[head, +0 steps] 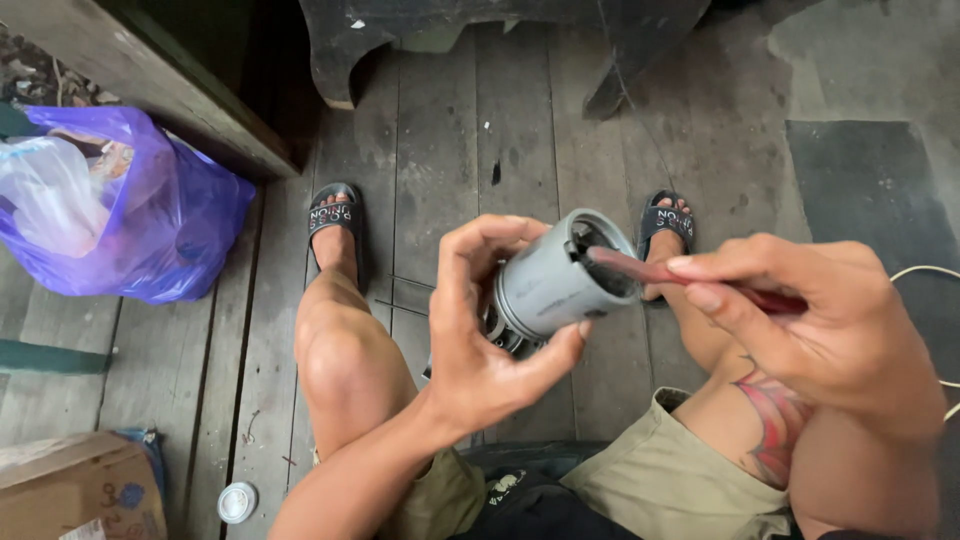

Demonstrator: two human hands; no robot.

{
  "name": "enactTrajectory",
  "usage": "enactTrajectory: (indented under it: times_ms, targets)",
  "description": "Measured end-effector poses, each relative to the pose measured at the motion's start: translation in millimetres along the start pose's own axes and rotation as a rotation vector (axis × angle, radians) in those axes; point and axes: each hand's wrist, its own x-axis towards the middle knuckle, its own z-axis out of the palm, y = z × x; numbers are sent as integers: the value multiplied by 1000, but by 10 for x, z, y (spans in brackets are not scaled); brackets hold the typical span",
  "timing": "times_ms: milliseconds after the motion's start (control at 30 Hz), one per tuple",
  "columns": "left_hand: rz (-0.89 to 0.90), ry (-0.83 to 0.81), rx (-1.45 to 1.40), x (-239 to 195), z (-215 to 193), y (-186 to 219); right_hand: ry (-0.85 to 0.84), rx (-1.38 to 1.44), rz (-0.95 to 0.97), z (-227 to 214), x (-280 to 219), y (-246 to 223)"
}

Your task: Cleaning and smoothing a motorcycle piston using a small abrasive tool

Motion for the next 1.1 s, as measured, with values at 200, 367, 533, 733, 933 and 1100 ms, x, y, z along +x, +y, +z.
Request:
enactTrajectory:
  times_ms: [200, 367, 533, 733, 933, 1100]
  targets:
    - [48, -28, 12, 11, 34, -5, 45, 29, 12, -41, 23, -129]
    - [171, -44, 126, -23, 35, -142, 123, 18, -73, -5, 4, -176]
    - [352, -41, 336, -4, 41, -184, 135, 58, -126, -10, 31, -436]
    - [460, -19, 329, 4, -6, -292, 144, -141, -164, -8, -72, -429]
    - [630, -83, 516, 77, 0, -226, 138, -303, -170, 103, -120, -360]
    - [789, -170, 629, 110, 56, -167, 109, -463, -169, 300, -87, -232]
